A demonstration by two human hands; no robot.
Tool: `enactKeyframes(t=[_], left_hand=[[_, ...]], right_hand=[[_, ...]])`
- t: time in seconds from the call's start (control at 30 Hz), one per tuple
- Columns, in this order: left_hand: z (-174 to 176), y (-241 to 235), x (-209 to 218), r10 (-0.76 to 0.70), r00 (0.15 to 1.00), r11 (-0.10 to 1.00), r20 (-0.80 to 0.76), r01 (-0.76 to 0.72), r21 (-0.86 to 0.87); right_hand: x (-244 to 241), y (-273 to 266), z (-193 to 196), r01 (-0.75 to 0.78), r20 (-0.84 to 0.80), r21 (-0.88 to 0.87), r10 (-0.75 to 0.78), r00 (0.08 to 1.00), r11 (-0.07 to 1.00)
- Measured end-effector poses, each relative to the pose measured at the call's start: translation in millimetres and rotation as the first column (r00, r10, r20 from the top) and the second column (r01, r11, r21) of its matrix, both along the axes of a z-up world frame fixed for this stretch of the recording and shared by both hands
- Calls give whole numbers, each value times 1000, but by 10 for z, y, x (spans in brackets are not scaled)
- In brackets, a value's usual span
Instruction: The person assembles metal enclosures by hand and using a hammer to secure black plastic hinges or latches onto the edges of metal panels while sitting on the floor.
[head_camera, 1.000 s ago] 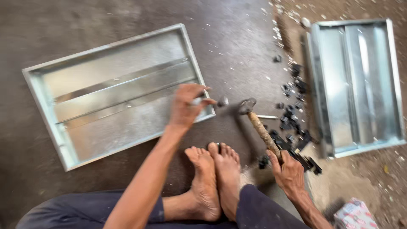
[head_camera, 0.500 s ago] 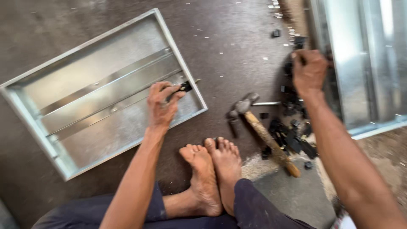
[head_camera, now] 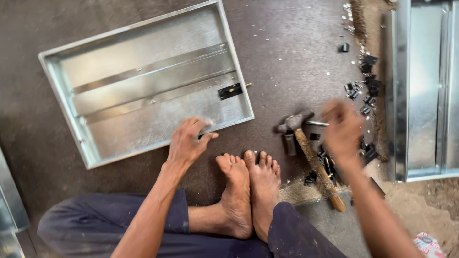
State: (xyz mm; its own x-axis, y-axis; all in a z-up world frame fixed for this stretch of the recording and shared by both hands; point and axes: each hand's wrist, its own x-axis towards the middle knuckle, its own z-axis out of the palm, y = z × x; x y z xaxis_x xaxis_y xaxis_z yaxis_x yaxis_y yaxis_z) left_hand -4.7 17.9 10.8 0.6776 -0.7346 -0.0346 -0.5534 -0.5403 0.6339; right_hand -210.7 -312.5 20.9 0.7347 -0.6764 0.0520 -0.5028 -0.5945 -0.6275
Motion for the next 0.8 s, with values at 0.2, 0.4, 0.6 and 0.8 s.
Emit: enactKeyframes(t=[0.2,0.4,0.6,0.8], left_hand=[[781,-190,351,80,987,992,-137,-92,-86],[1339,-393,907,43,983,980,177,-8,-198],[479,-428,218,107,994,992,-38,-109,-64],[-274,-286,49,126,992,992,-1,-126,-32]], right_hand=[[834,1184,-29,-380,159,186,354,922,906],[1708,1165,-534,-378,316,18,353,881,926],[561,926,-134,-281,188,-91,294,937,955],[-918,966,240,-65,-518,-96,6,856,993]])
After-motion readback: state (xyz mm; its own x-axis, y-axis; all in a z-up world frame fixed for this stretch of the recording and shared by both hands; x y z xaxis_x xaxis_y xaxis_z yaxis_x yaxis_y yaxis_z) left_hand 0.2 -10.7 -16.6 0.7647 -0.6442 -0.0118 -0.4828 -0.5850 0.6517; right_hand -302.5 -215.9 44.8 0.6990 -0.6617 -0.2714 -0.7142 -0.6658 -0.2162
